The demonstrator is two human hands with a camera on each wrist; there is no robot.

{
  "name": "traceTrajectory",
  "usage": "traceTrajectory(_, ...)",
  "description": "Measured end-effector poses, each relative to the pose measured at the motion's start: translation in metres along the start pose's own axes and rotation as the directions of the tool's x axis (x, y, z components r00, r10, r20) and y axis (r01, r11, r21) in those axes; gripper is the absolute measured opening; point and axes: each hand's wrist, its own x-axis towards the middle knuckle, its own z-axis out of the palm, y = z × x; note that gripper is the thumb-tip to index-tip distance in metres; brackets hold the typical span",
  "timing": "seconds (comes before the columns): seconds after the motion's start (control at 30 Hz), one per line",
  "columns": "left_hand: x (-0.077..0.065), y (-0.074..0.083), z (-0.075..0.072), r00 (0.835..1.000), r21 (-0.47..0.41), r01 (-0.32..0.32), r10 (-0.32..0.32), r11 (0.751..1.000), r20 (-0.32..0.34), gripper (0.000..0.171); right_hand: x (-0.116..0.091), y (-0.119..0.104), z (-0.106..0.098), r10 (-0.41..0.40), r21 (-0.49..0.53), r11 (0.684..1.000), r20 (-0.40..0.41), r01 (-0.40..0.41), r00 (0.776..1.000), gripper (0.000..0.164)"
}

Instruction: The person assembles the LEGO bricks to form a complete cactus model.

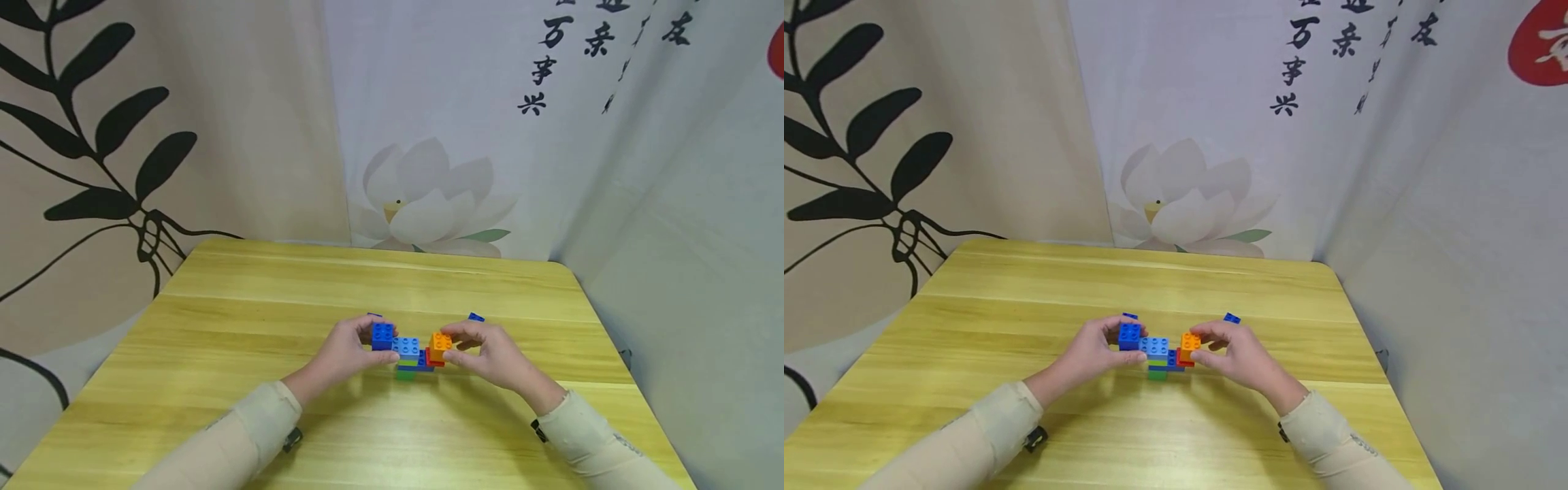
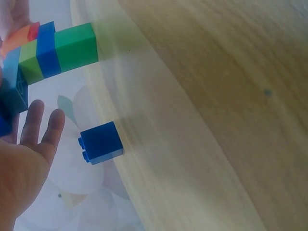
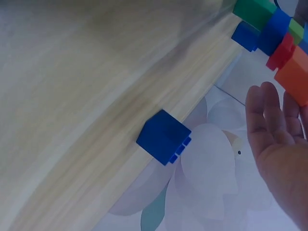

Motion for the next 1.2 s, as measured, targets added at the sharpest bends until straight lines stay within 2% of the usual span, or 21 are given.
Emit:
traceTrajectory(0.1,0.000,0.000,0.000,1.000,0.004,0.001,-0.001,1.000,-0.003,0.053,0.000,-0.001,0.003,0.011,0.029,1.000,0.019,-0.012,1.000,0.044)
traceTrajectory(0.27,0.000,-0.001,0.000,1.000,0.002,-0.005,0.005,1.000,-0.006,0.052,-0.001,-0.003,0.007,0.075,0.120,0.990,0.042,-0.080,0.996,0.045)
traceTrajectory(0.53,0.000,0.000,0.000,1.000,-0.007,-0.006,0.006,1.000,-0.003,0.053,-0.003,-0.004,0.011,0.089,0.166,0.981,0.047,-0.096,0.995,0.049)
traceTrajectory(0.67,0.000,0.000,0.001,1.000,-0.002,-0.005,0.005,1.000,-0.008,0.054,-0.003,-0.004,0.014,0.123,0.194,0.972,0.051,-0.131,0.991,0.050)
traceTrajectory(0.77,-0.001,0.000,0.001,1.000,-0.001,-0.002,0.002,1.000,-0.012,0.053,-0.003,-0.003,0.017,0.162,0.230,0.958,0.070,-0.174,0.984,0.053)
traceTrajectory(0.97,-0.002,-0.002,0.001,1.000,-0.009,-0.002,0.002,1.000,-0.013,0.052,-0.002,-0.003,0.017,0.223,0.344,0.905,0.118,-0.251,0.968,0.056)
traceTrajectory(1.2,-0.001,-0.005,0.001,1.000,-0.014,0.014,-0.014,1.000,-0.010,0.053,-0.001,-0.007,0.015,0.234,0.319,0.911,0.118,-0.260,0.965,0.054)
